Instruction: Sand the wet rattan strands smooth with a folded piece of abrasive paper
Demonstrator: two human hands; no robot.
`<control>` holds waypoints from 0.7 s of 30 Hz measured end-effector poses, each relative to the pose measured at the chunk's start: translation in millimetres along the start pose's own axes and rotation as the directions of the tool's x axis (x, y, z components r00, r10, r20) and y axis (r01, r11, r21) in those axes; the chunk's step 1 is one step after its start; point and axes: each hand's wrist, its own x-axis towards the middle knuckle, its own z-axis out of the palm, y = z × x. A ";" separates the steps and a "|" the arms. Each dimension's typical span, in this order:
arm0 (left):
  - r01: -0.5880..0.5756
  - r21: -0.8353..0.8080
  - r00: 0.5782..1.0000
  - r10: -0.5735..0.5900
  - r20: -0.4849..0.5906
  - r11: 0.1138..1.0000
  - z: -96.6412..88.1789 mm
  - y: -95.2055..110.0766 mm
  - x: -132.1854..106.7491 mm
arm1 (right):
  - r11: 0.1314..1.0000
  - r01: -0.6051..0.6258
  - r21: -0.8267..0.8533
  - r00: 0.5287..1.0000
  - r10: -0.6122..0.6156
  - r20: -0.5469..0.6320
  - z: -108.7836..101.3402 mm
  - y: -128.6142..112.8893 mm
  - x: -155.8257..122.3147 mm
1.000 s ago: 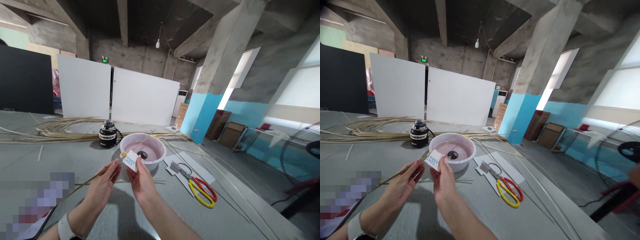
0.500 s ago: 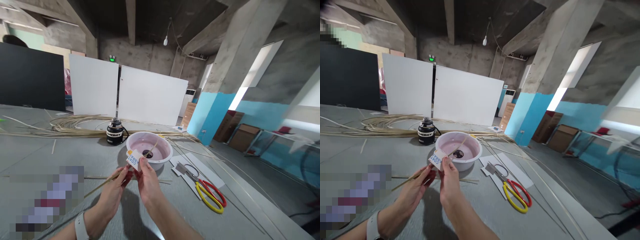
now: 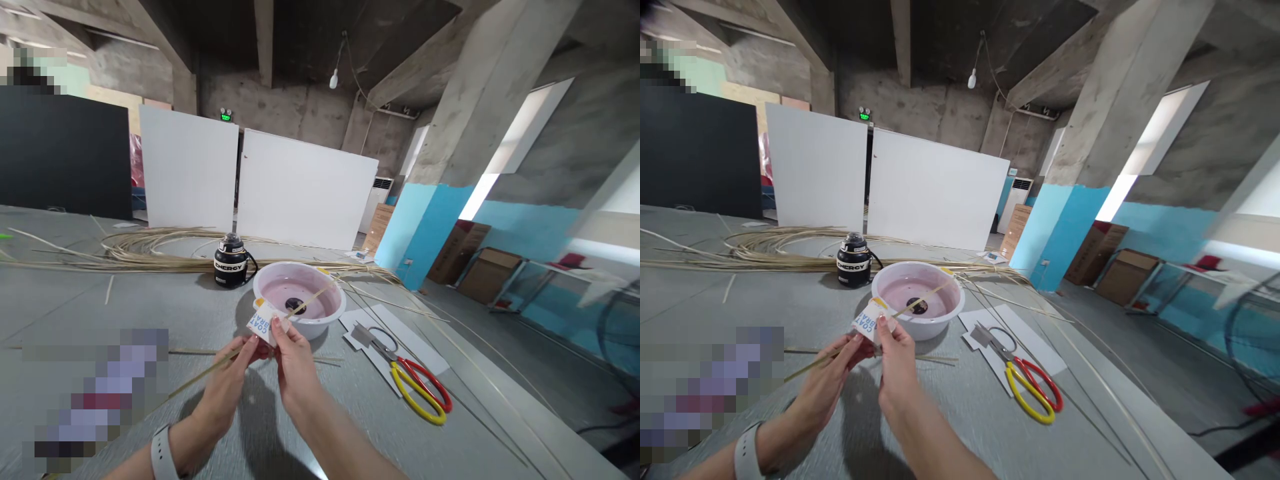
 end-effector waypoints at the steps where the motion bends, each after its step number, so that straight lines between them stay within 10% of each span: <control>1: -0.022 0.049 1.000 0.022 0.003 0.999 -0.7 0.3 -0.7 | 1.000 -0.010 -0.007 1.000 0.010 0.014 0.2 1.5 -1.9; 9: -0.162 0.369 0.985 0.131 0.108 0.915 -3.1 16.8 -4.3 | 0.998 -0.036 0.059 0.994 0.042 -0.104 -10.1 -6.7 17.0; 21: -0.395 0.555 0.895 0.170 0.412 0.732 -50.9 66.9 13.2 | 0.975 0.154 0.160 0.872 -0.058 -0.485 -115.5 -137.8 73.0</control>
